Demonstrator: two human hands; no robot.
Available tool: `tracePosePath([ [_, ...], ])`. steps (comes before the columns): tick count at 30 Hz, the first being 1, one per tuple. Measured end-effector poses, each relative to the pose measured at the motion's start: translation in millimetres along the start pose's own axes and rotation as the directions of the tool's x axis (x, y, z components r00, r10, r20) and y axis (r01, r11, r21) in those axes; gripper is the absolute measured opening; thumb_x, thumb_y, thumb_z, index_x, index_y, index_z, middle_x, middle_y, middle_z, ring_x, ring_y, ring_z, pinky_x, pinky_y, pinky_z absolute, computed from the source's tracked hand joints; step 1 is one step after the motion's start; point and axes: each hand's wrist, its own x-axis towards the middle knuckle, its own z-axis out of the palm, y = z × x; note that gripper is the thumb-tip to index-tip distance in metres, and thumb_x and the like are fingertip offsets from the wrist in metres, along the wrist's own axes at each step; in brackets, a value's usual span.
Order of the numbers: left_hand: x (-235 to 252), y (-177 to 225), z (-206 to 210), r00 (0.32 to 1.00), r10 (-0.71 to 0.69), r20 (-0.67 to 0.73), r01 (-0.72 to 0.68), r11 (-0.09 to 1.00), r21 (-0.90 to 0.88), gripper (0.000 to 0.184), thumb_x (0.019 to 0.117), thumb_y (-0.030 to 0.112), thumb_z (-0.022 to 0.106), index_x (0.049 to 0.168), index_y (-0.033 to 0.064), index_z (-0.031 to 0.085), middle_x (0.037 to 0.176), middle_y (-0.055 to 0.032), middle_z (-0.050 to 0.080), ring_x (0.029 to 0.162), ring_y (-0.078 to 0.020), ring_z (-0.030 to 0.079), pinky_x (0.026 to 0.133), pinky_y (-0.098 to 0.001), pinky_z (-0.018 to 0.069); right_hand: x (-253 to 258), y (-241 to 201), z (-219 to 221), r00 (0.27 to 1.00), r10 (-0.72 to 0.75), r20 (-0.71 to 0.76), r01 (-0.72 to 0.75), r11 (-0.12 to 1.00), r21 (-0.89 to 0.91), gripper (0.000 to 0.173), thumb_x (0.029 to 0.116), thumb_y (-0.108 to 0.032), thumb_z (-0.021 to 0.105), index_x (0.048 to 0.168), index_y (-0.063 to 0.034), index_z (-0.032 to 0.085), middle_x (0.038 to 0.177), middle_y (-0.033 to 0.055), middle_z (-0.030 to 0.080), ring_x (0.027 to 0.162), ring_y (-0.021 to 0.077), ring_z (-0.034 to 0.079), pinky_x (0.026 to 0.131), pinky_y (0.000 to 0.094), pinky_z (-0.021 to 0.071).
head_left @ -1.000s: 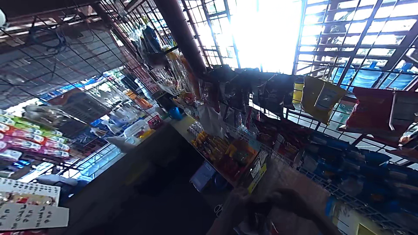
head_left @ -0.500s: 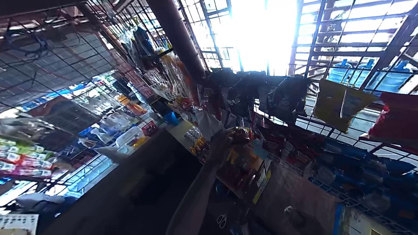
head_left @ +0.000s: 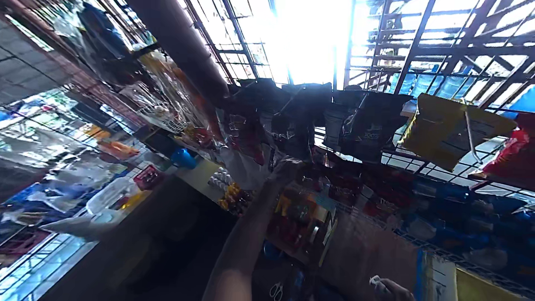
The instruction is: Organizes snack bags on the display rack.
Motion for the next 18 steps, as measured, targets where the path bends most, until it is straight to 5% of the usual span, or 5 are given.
tracePosePath([
  [6, 27, -2, 4, 0.972, -0.219, 0.088, 0.217, 0.975, 0.039, 0.032, 0.1075, 0.012, 0.045, 0.128, -0.0033, 0.064, 0.132, -0.0263, 0.062, 0.130, -0.0415, 0.056, 0.112, -0.0558, 0.0389, 2, 1, 4, 0.989, 0.076, 0.128, -0.066, 0.995, -0.080, 0.043, 0.0958, -0.034, 0.067, 0.127, -0.0034, 0.069, 0.119, 0.0214, 0.072, 0.114, 0.0392, 0.068, 0.101, 0.0621, 0.0490],
  [12, 27, 14, 6, 0.958, -0.266, 0.108, 0.258, 0.962, 0.085, 0.030, 0.1023, 0.005, 0.050, 0.126, -0.0054, 0.064, 0.131, -0.0274, 0.062, 0.130, -0.0432, 0.054, 0.114, -0.0560, 0.0366, -9, 8, 3, 0.980, 0.098, 0.176, -0.078, 0.990, -0.115, 0.041, 0.0974, -0.033, 0.066, 0.128, -0.0057, 0.069, 0.122, 0.0215, 0.071, 0.116, 0.0406, 0.067, 0.101, 0.0637, 0.0480],
  [15, 15, 31, 28, 0.935, -0.275, -0.226, 0.271, 0.961, -0.048, 0.034, 0.1065, 0.015, 0.047, 0.122, -0.0078, 0.066, 0.126, -0.0280, 0.065, 0.126, -0.0432, 0.058, 0.111, -0.0546, 0.0410, -15, 15, 3, 0.978, 0.106, 0.178, -0.086, 0.989, -0.117, 0.039, 0.0973, -0.030, 0.066, 0.126, -0.0043, 0.069, 0.120, 0.0227, 0.071, 0.115, 0.0416, 0.067, 0.101, 0.0644, 0.0475],
  [17, 9, 47, 62, 0.826, -0.055, -0.561, 0.032, 0.998, -0.050, 0.030, 0.1044, 0.023, 0.055, 0.116, 0.0018, 0.073, 0.118, -0.0170, 0.072, 0.115, -0.0343, 0.067, 0.103, -0.0500, 0.0506, -18, 25, 4, 0.980, 0.106, 0.169, -0.088, 0.990, -0.114, 0.039, 0.0973, -0.032, 0.066, 0.127, -0.0061, 0.069, 0.120, 0.0212, 0.071, 0.115, 0.0410, 0.067, 0.100, 0.0649, 0.0480],
  [18, 9, 56, 74, 0.794, 0.070, -0.604, -0.097, 0.995, -0.011, 0.026, 0.1011, 0.022, 0.060, 0.116, 0.0046, 0.074, 0.119, -0.0128, 0.073, 0.115, -0.0308, 0.068, 0.102, -0.0477, 0.0525, -19, 29, 5, 0.979, 0.115, 0.166, -0.097, 0.989, -0.115, 0.040, 0.0972, -0.033, 0.066, 0.127, -0.0075, 0.069, 0.120, 0.0203, 0.071, 0.115, 0.0404, 0.067, 0.100, 0.0651, 0.0485],
])
